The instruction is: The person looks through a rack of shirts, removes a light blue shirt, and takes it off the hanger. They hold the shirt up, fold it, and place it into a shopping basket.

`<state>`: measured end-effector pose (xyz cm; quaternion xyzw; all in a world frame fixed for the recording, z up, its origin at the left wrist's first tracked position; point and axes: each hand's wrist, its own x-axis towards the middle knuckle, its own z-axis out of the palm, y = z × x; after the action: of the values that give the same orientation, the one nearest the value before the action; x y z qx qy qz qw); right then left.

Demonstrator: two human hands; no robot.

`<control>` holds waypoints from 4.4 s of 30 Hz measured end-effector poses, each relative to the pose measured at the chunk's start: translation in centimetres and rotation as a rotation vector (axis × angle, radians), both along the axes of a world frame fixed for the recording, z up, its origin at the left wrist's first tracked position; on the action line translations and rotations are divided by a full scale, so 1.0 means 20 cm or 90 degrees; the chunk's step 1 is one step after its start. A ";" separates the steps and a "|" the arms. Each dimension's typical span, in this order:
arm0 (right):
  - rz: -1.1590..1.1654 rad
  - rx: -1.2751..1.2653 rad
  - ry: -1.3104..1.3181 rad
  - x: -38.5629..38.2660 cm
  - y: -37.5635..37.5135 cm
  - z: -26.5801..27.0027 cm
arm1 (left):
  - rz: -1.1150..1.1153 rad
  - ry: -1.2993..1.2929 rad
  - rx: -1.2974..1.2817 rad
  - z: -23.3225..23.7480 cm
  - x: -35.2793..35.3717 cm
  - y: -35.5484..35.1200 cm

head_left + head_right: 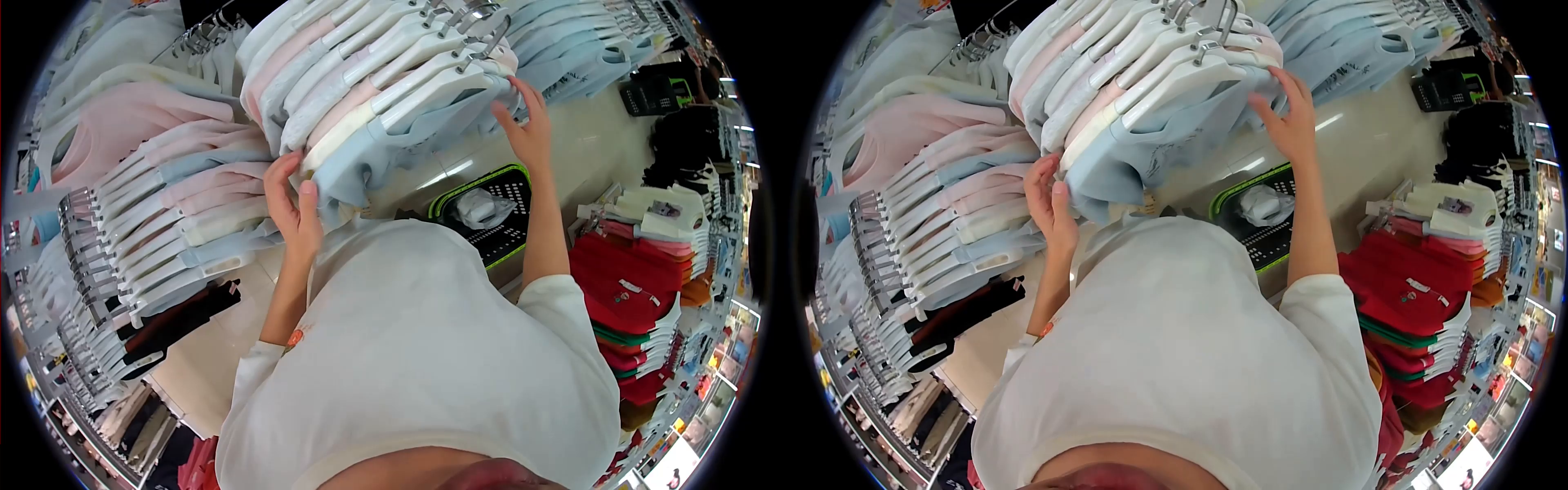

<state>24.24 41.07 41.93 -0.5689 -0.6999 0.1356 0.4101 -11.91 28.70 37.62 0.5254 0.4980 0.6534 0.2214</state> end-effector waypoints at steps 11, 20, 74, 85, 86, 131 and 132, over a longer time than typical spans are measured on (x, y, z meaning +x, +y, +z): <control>0.142 -0.241 0.214 0.14 0.05 -0.23 | 0.062 0.147 -0.083 0.07 0.08 -0.07; -0.115 -0.308 0.336 0.08 -0.09 -0.74 | 0.081 0.126 -0.120 0.06 0.04 -0.08; 0.187 -0.754 0.477 0.08 -0.21 -1.42 | -0.227 -0.146 -0.543 -1.05 0.24 -0.07; 0.017 -0.756 0.807 0.10 -0.83 -0.99 | -0.573 -0.977 -0.387 -0.83 0.09 -0.43; 0.014 -0.761 0.860 0.11 -0.86 -1.07 | -0.624 -0.994 -0.301 -0.72 0.15 -0.41; 0.391 -0.679 0.905 0.14 -0.82 -0.66 | -0.094 -0.693 -0.425 -0.25 0.88 -0.63; 0.409 -0.711 0.956 0.14 -0.81 -0.67 | -0.084 -0.734 -0.415 -0.24 0.89 -0.63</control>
<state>27.06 24.82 28.58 -0.2299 -0.2148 0.8765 0.3642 5.86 16.11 32.72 0.0279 0.4386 0.6310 0.6393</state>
